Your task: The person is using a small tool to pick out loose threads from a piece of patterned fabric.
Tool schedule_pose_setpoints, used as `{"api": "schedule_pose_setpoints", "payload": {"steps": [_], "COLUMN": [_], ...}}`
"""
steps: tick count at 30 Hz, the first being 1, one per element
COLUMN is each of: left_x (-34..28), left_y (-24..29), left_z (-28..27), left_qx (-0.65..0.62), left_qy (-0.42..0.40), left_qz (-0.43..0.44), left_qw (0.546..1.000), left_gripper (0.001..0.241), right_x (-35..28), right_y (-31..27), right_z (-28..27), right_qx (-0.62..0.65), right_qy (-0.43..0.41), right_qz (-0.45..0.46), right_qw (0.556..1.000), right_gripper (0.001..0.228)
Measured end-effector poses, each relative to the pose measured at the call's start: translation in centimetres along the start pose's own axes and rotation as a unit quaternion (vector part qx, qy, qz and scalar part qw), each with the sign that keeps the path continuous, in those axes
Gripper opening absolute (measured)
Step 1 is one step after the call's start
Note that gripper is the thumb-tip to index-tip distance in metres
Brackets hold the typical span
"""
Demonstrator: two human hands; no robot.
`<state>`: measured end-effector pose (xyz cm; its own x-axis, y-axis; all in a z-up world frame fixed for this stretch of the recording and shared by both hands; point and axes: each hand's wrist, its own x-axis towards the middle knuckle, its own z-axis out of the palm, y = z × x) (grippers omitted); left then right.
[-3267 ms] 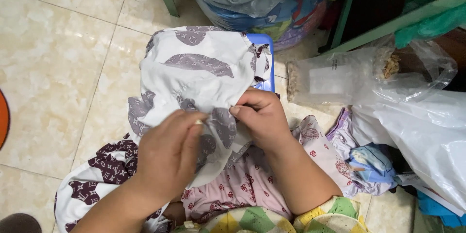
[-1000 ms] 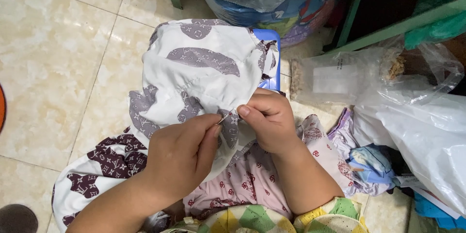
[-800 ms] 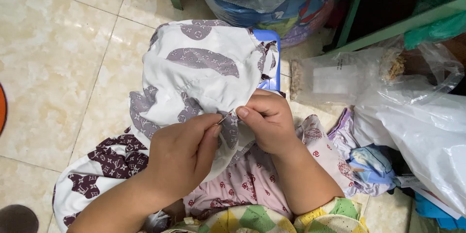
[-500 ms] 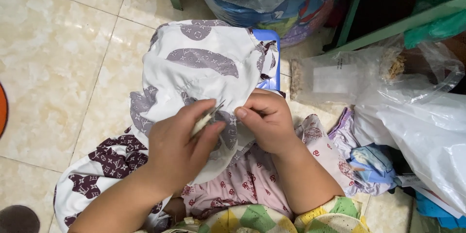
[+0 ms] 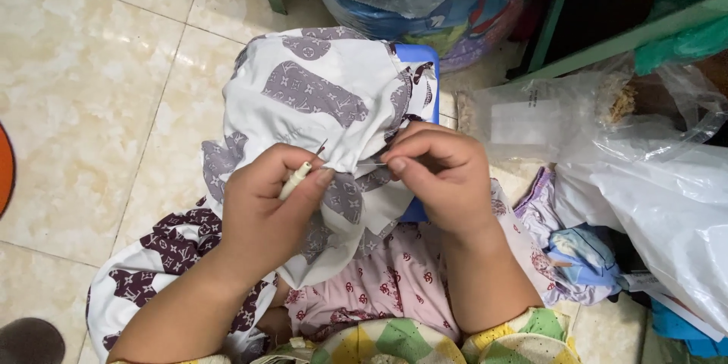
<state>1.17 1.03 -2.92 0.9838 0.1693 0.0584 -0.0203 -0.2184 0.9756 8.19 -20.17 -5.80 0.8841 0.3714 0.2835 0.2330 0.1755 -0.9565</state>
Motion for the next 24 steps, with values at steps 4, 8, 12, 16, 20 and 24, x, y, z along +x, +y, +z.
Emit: {"api": "schedule_pose_setpoints", "payload": {"steps": [4,8,12,16,20,24], "left_x": [0.1,0.2,0.4,0.4,0.3,0.1], "left_y": [0.1,-0.3,0.0,0.1,-0.4,-1.2], "left_z": [0.3,0.3,0.2,0.5,0.6,0.2], "left_qx": [-0.047,-0.077,-0.077,-0.066,-0.040,-0.029], "left_qy": [-0.016,-0.032,-0.036,-0.026,-0.001,0.042], "left_qz": [-0.033,-0.062,-0.069,-0.045,-0.014,0.015], "left_qw": [0.998,0.995,0.994,0.996,0.999,0.999], "left_gripper": [0.002,0.002,0.002,0.001,0.002,0.003], "right_x": [0.3,0.4,0.2,0.3,0.4,0.7], "right_y": [-0.6,-0.8,-0.8,-0.4,0.0,-0.1], "right_z": [0.2,0.6,0.7,0.7,0.3,-1.2], "right_qx": [0.007,0.040,0.075,0.081,0.129,0.176], "right_qy": [0.029,0.054,0.064,0.072,0.099,0.134], "right_qz": [0.007,0.005,-0.009,-0.014,-0.007,-0.004], "right_qw": [1.000,0.998,0.995,0.994,0.987,0.975], "right_gripper": [0.008,0.013,0.014,0.013,0.012,0.017]}}
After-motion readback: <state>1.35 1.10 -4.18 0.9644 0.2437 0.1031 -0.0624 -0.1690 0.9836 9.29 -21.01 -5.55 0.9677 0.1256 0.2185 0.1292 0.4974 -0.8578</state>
